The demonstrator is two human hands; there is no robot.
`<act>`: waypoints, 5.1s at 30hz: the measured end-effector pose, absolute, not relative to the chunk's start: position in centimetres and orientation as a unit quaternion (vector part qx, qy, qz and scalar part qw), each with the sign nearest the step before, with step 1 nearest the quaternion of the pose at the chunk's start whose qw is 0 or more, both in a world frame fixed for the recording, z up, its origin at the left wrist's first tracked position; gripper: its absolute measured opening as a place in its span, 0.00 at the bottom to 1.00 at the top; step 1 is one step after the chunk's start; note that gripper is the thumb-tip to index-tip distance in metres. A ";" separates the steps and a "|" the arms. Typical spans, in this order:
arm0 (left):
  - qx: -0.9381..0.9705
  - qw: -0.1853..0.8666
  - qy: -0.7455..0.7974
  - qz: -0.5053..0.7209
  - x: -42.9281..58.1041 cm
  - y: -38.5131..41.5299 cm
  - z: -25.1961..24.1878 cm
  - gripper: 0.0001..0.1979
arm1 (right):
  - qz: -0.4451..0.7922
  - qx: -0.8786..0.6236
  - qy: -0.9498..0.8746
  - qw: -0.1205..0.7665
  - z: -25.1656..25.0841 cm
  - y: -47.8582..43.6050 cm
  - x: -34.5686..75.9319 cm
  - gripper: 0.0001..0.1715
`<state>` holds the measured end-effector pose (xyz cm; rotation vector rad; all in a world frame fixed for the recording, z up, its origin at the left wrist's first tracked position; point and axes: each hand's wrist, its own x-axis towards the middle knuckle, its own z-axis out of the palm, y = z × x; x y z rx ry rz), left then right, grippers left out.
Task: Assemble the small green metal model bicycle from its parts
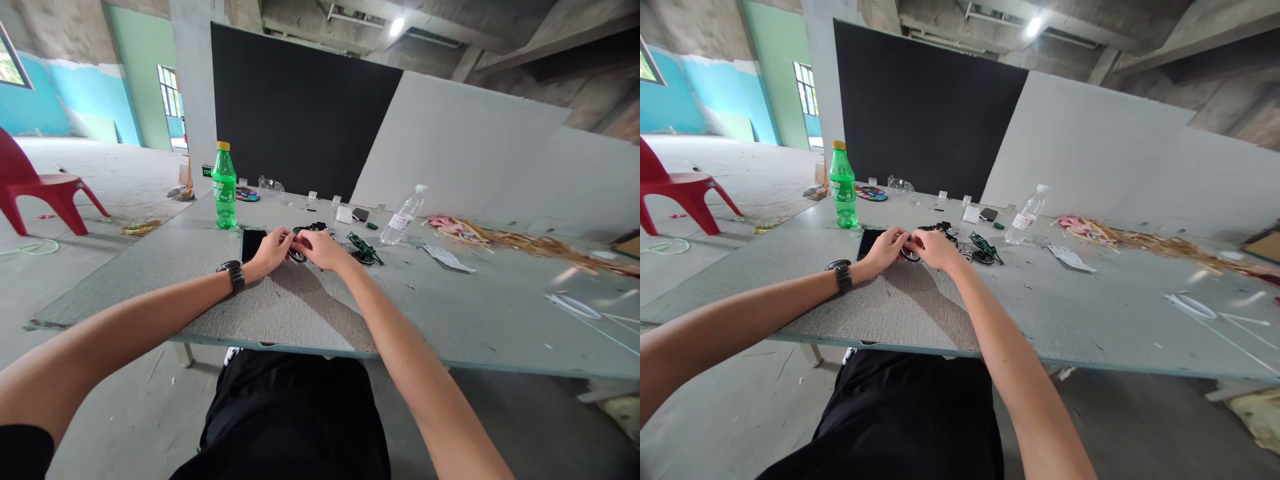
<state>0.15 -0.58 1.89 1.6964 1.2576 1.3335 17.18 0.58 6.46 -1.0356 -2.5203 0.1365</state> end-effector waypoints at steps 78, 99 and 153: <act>0.784 0.165 0.479 0.359 -0.5 -1.3 2.0 0.11 | 0.122 -0.413 -0.897 0.097 6.9 -0.6 16.4 0.12; 0.785 0.161 0.477 0.361 -0.5 -1.4 2.0 0.11 | 0.114 -0.404 -0.902 0.100 7.0 -0.6 16.5 0.13; 0.781 0.179 0.480 0.357 -0.5 -1.4 2.0 0.10 | 0.123 -0.403 -0.901 0.100 7.0 -0.6 16.6 0.14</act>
